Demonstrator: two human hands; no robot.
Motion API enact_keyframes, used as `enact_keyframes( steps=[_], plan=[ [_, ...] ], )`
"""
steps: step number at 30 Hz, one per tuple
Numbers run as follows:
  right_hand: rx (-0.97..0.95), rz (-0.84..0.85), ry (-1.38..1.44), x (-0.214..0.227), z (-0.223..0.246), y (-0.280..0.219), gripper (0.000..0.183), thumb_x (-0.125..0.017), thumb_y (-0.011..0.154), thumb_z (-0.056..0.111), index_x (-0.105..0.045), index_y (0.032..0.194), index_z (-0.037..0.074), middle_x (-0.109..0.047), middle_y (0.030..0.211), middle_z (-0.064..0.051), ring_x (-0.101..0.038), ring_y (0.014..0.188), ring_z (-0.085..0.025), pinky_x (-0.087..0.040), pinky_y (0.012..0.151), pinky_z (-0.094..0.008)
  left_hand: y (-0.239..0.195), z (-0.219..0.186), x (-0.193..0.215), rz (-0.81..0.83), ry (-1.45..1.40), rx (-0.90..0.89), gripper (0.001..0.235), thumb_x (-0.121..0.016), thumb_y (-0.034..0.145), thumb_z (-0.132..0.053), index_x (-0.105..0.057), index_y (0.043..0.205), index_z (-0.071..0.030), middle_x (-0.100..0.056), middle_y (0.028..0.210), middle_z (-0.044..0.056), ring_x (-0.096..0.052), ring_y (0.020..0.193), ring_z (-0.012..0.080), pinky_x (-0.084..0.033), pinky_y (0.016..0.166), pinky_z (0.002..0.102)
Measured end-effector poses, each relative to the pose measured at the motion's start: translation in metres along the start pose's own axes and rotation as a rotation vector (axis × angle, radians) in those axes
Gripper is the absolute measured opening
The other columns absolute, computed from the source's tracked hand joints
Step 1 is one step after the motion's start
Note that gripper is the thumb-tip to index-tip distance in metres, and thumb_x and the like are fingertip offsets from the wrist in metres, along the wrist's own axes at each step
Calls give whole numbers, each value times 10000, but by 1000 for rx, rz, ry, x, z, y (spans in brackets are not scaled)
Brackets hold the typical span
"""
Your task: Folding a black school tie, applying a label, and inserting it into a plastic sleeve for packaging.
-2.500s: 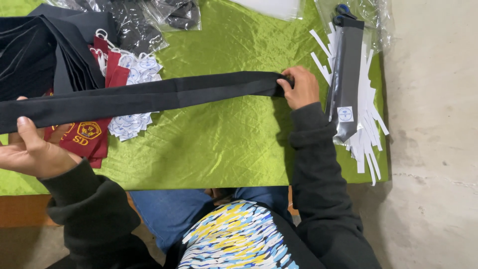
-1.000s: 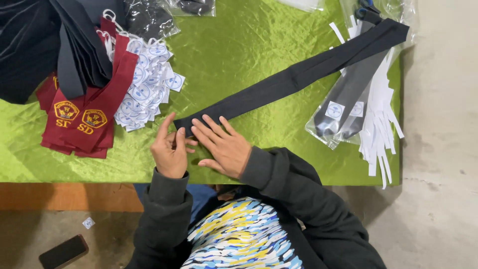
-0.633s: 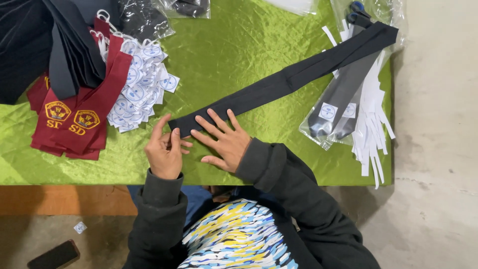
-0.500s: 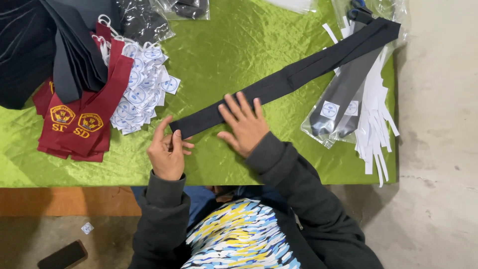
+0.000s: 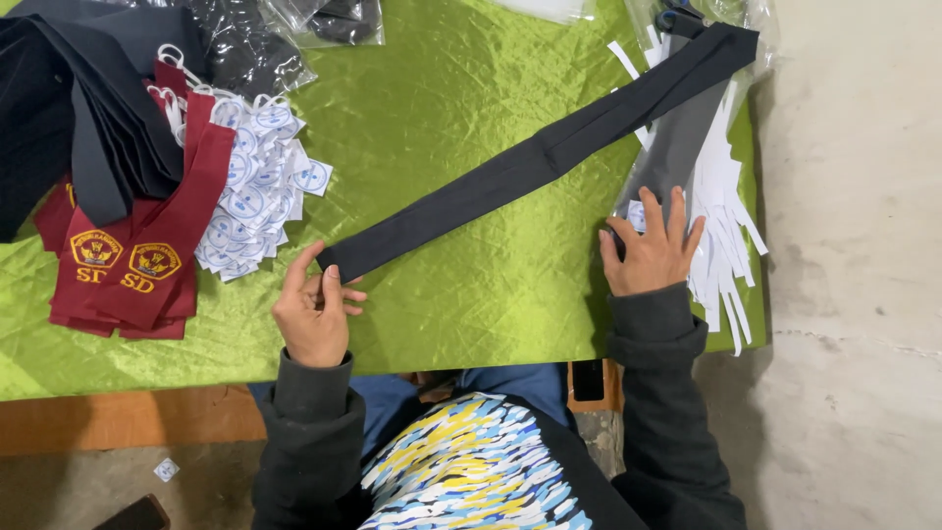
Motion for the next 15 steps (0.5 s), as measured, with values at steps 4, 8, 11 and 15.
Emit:
enact_keyframes(
  steps=[4,8,11,15],
  plan=[
    [-20,-17,-11,-2,-13,-9,247,-810,932,517,-770,1001,283,-653,1467,-34,-434,1525,-408,-257,1163,-672,0,1,0,-2,3,-1,325,-504,1098,10,-533,1415,73,-732,910,302,-745,671,305,-643,493,344],
    [-15,3,49,10,-10,-6,330,-804,904,361,-747,1205,236,-630,1448,-107,-511,1410,-427,-429,1026,-683,0,2,-1,2,-6,-10,324,-501,1098,10,-527,1414,81,-729,911,306,-743,670,308,-641,493,350],
    [3,38,33,-2,-23,-16,368,-765,892,289,-746,1259,266,-641,1429,-72,-568,1367,-375,-529,973,-638,1,4,1,-7,-14,-6,327,-507,1094,7,-531,1412,79,-732,910,304,-744,668,304,-640,493,346],
    [-22,151,32,11,-47,-25,508,-752,845,177,-729,1346,257,-668,1404,-99,-601,1346,-380,-547,989,-628,-1,5,1,1,-12,-8,326,-503,1098,2,-527,1413,81,-731,912,307,-746,672,312,-643,495,354]
  ],
)
Point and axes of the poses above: each hand's wrist, its own y-axis towards the middle knuckle, its own x-axis out of the back of the hand, z = x × y, the point moved 2 cm from there along y, towards the middle knuckle
